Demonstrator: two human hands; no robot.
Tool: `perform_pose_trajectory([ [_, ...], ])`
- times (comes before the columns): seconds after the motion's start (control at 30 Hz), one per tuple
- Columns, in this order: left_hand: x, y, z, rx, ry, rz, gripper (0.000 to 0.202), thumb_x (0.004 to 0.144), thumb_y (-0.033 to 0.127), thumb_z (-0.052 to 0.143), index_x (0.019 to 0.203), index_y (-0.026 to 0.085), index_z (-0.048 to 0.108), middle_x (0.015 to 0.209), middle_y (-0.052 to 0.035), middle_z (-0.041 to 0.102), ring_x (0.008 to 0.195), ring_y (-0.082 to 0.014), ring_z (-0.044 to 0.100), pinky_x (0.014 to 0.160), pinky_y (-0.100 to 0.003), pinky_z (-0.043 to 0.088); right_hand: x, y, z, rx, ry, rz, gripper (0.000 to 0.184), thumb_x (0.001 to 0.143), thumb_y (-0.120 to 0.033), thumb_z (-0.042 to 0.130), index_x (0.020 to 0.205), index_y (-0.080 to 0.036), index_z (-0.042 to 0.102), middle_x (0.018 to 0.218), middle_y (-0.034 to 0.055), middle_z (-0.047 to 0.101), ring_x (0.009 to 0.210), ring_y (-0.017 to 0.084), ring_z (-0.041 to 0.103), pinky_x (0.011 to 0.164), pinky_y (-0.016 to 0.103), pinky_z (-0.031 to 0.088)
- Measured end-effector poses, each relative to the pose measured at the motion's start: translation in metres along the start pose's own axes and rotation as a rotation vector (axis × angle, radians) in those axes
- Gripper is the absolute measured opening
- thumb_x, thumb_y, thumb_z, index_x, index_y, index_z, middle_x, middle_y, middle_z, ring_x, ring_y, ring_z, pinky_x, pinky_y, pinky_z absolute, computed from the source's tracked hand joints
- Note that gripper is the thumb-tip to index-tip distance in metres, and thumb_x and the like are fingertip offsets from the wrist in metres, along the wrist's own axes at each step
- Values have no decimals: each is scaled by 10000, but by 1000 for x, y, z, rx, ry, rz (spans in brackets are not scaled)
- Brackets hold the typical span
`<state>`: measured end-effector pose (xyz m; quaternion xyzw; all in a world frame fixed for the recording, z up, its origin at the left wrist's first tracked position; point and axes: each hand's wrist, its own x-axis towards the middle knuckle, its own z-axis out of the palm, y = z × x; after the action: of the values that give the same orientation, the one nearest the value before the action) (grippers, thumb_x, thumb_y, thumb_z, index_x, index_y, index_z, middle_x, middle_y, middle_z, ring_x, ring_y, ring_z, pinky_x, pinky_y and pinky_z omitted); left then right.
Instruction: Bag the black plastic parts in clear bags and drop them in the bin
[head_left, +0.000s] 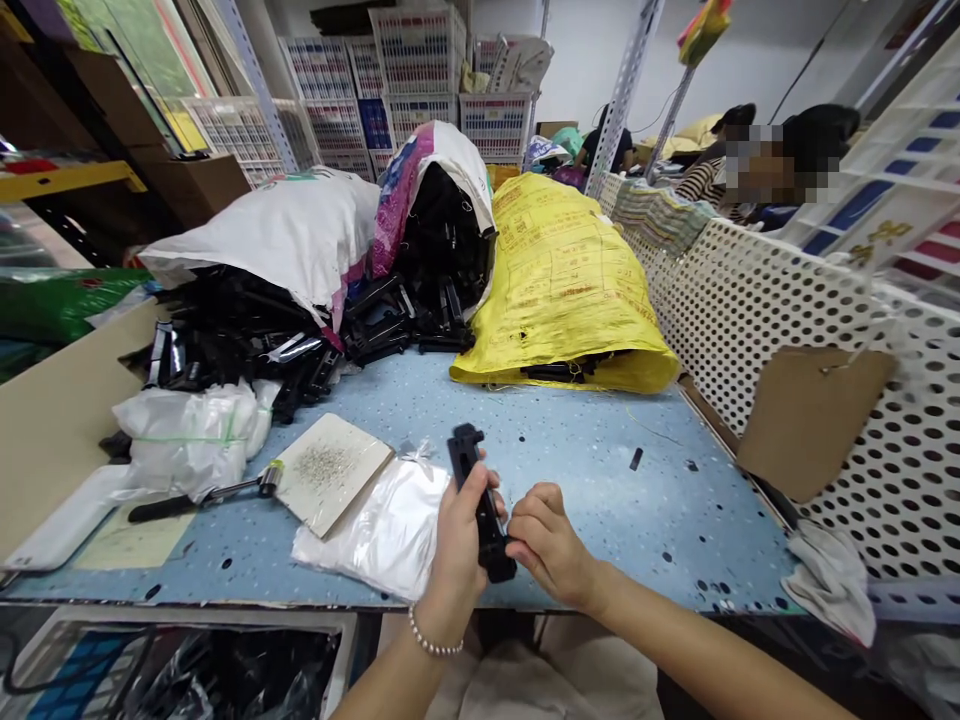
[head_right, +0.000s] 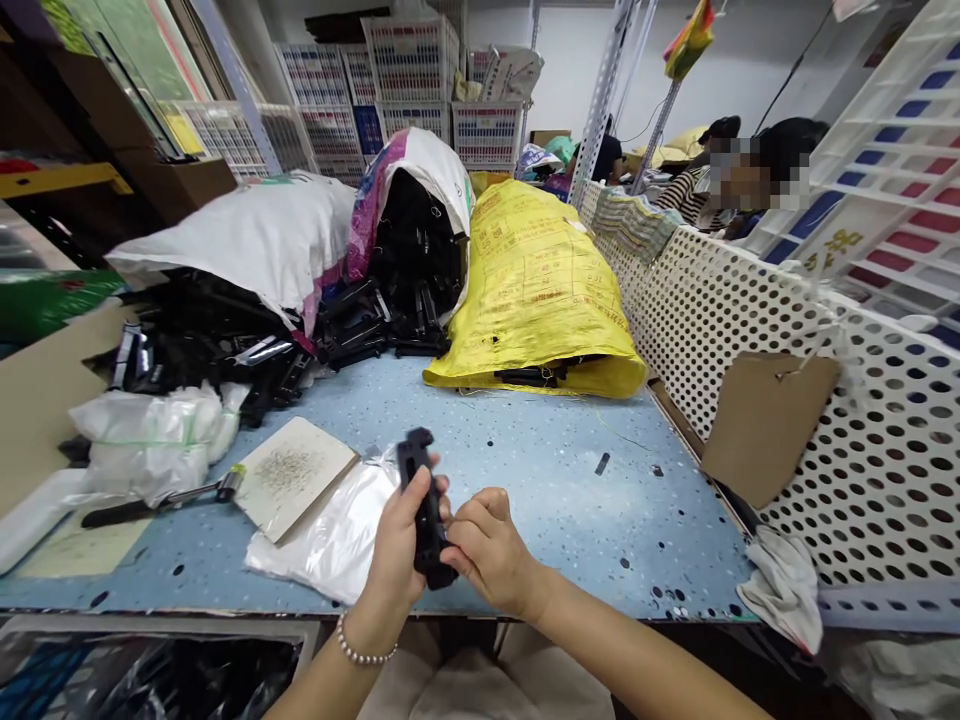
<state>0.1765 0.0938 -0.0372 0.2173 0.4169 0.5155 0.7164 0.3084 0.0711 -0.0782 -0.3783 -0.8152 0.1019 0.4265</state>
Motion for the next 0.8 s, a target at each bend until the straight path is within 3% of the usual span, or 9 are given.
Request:
perform_pose_trajectory([
  [0.1, -22, 8, -3, 282, 10, 362, 548, 626, 338, 816, 1102, 211, 575, 949, -38, 634, 845, -170, 588, 774, -239, 459, -4, -12, 11, 208, -34, 284, 433, 981, -440, 188, 901, -221, 552, 792, 43, 535, 809, 199, 478, 757, 367, 410],
  [0.17, -26, 16, -5, 310, -37, 377, 573, 593, 296, 839, 1099, 214, 582, 974, -43, 632, 874, -181, 584, 806, -251, 456, -3, -17, 8, 277, -99, 356, 468, 984, -434, 139, 921, -229, 555, 804, 43, 541, 809, 195, 497, 742, 345, 426],
  [0.23, -19, 23, -6, 152, -64, 197, 502, 663, 357, 787, 1091, 207, 573, 869, -17, 618, 687, -128, 572, 658, -231, 467, 3, -18, -5, 190, -164, 246, 415, 977, -460, 219, 945, -228, 562, 851, 48, 569, 839, 196, 502, 778, 356, 417],
  [0.3, -7, 26, -8, -71, -85, -121, 398, 751, 415, 701, 1039, 172, 573, 761, 4, 591, 524, -76, 510, 511, -195, 423, 13, -15, -22, 3, -214, 8, 314, 950, -467, 365, 964, -230, 570, 926, 52, 603, 887, 200, 494, 840, 379, 383],
  [0.4, 6, 20, -10, -213, -124, -556, 313, 797, 405, 651, 892, 114, 590, 657, -11, 596, 469, -83, 533, 448, -187, 418, 30, -13, -45, -214, -328, -292, 195, 930, -400, 462, 977, -254, 582, 949, 32, 633, 894, 189, 492, 864, 367, 346],
  [0.57, 5, 1, -11, -163, -162, -794, 354, 766, 478, 647, 676, 152, 543, 484, 16, 539, 379, -132, 518, 361, -232, 398, 48, -17, -58, -359, -496, -556, 194, 935, -337, 446, 950, -227, 604, 802, 26, 624, 720, 174, 470, 737, 339, 358],
  [0.67, 3, 4, -8, -168, -148, -744, 319, 750, 443, 671, 699, 148, 561, 509, 15, 547, 405, -123, 522, 386, -220, 392, 48, -18, -54, -338, -462, -556, 196, 925, -316, 455, 853, -208, 602, 724, 25, 586, 671, 173, 449, 690, 336, 353],
  [0.73, -1, 9, -4, -142, -118, -570, 299, 734, 410, 697, 811, 137, 603, 593, 5, 587, 464, -116, 543, 427, -209, 397, 42, -19, -47, -255, -432, -475, 218, 926, -308, 437, 798, -213, 587, 711, 27, 571, 680, 177, 448, 694, 340, 361],
  [0.8, -9, 15, -2, -52, -82, -296, 352, 724, 410, 711, 940, 150, 613, 696, -4, 616, 513, -106, 543, 469, -206, 399, 32, -22, -36, -96, -397, -276, 263, 934, -339, 400, 778, -214, 571, 749, 42, 571, 721, 186, 460, 711, 348, 378],
])
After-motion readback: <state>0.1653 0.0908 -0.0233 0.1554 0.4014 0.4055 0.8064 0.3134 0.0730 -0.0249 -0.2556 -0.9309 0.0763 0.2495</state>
